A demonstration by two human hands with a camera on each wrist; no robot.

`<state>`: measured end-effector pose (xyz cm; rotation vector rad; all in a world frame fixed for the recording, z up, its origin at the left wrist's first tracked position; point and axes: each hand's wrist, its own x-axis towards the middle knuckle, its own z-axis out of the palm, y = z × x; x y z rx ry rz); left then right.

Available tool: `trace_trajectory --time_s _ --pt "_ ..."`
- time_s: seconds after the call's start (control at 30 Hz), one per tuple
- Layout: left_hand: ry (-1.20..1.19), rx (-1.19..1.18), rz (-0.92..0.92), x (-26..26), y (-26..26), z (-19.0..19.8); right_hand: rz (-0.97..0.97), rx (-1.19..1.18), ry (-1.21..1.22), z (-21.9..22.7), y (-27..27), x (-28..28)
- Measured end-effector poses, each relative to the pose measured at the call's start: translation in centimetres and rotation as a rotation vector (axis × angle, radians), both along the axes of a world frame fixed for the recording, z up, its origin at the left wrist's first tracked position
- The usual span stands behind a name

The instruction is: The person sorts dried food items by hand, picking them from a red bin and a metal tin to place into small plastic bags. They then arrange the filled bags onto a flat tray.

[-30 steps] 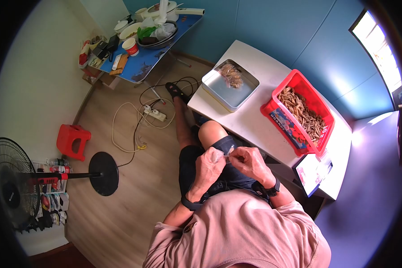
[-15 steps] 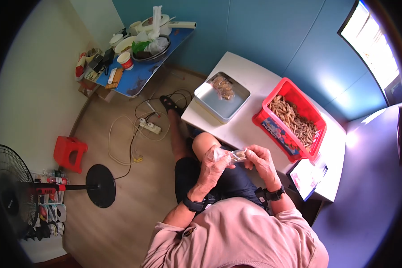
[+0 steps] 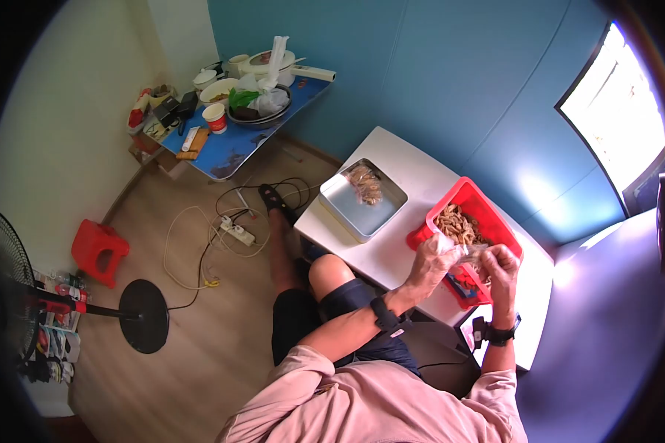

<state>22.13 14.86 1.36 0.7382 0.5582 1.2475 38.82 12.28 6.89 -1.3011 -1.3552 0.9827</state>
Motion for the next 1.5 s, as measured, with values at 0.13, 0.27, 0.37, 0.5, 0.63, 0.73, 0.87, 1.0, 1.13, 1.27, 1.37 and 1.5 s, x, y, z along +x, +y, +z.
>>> trace_trajectory --time_s 0.13,0.27,0.37,0.5,0.63,0.73,0.87,1.0,1.13,1.27,1.37,1.5 --pt "-0.043 0.007 -0.108 2.3 1.7 1.8 -0.111 0.020 -0.229 2.6 2.3 2.8" --pt "-0.030 0.052 -0.223 1.6 2.5 0.7 -0.295 0.394 -0.935 3.3 5.1 3.9" --pt "-0.058 -0.045 -0.227 0.2 1.4 -1.6 -0.093 0.271 -0.924 -1.4 7.4 6.1" --pt "-0.145 -0.060 -0.096 -3.7 1.0 -4.1 0.099 0.266 -0.909 -1.2 10.5 1.3" --pt "-0.147 -0.360 -0.172 -6.0 -2.2 -7.7 0.079 0.253 -1.053 -1.9 8.5 4.6" --pt "-0.183 -0.425 -0.198 -7.4 -2.7 -8.9 -0.084 0.349 -1.219 -3.5 10.0 5.5" --pt "-0.188 -0.435 -0.186 -8.6 -2.7 -9.3 0.000 0.261 -1.183 -4.0 10.7 6.2" --pt "-0.232 -0.457 -0.207 -9.4 -3.3 -9.8 0.031 0.326 -1.199 0.0 7.4 0.9" --pt "-0.262 -0.410 -0.223 -10.4 -3.4 -10.1 -0.087 0.270 -0.947 -3.4 9.9 4.5" --pt "-0.334 -0.481 -0.166 -11.1 -4.2 -9.5 0.085 0.181 -1.307 -2.1 9.3 5.0" --pt "-0.357 -0.469 -0.155 -11.1 -4.4 -11.3 -0.151 0.223 -1.104 -1.2 9.0 4.0" --pt "-0.367 -0.483 -0.131 -11.3 -4.3 -11.2 0.192 0.236 -1.337 -1.8 9.3 5.0"
